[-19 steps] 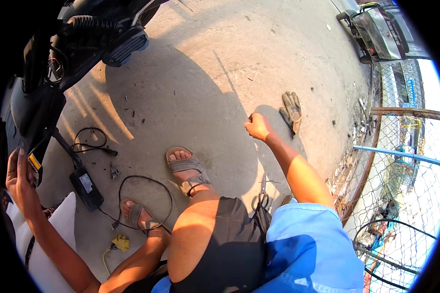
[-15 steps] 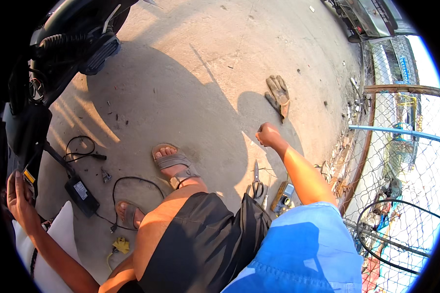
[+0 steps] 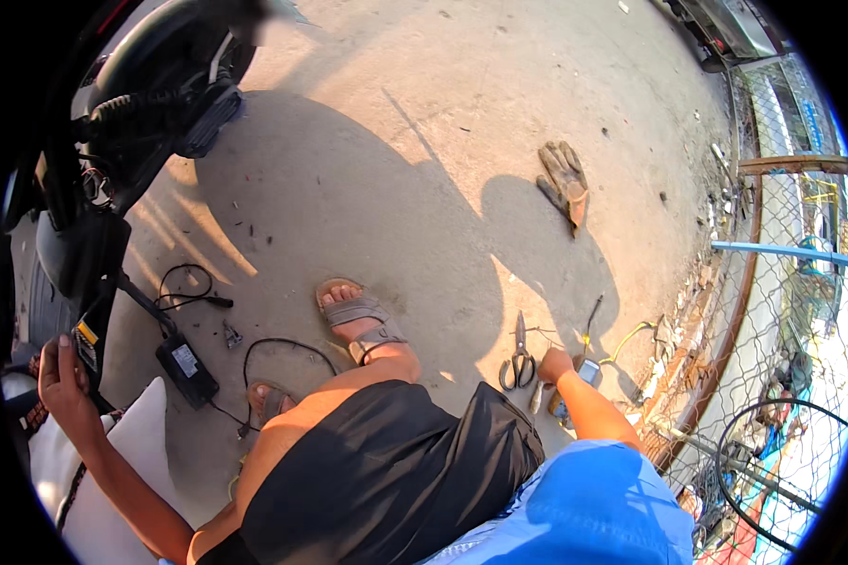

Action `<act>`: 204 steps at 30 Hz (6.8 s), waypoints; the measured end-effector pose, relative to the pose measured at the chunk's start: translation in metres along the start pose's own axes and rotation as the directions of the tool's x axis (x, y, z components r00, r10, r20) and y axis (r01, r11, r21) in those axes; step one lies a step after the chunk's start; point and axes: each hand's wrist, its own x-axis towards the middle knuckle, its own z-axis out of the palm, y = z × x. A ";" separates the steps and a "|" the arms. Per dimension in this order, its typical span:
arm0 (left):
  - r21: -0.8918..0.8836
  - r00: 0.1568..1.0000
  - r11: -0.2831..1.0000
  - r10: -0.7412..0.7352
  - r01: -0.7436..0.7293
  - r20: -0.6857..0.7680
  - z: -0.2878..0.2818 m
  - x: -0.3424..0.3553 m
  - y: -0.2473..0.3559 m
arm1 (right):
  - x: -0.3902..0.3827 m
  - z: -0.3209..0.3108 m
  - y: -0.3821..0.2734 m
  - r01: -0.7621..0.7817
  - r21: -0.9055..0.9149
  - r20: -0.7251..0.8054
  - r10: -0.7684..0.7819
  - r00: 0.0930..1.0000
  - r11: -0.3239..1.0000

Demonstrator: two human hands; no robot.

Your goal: The person uses a screwdriver to manipulate a black electronic component and wires near the seat of a scooter. They connect a power adapter to the scooter's wiring and place the component on the scooter's floorboard.

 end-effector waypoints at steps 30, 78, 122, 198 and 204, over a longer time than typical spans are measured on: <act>0.116 0.937 0.971 0.165 -0.209 0.306 -0.024 0.085 0.078 | -0.345 -0.337 -0.485 0.885 0.340 -0.304 -0.928 -0.218 -0.319; -0.413 0.869 0.884 -0.016 -0.219 -0.494 -0.054 0.117 -0.017 | -0.379 -0.293 -0.709 -0.125 0.948 -0.297 -0.955 -0.017 -0.293; -0.425 0.857 0.861 0.025 -0.280 -0.515 -0.053 0.120 -0.013 | -0.384 -0.294 -0.711 -0.122 0.949 -0.295 -0.955 -0.024 -0.290; -0.457 0.798 0.850 -0.074 -0.264 -0.598 -0.053 0.129 -0.012 | -0.395 -0.294 -0.717 -0.215 0.944 -0.266 -0.963 -0.049 -0.250; -0.460 0.781 0.815 -0.015 -0.352 -0.624 -0.055 0.134 -0.015 | -0.399 -0.296 -0.713 -0.220 0.944 -0.259 -0.965 -0.039 -0.244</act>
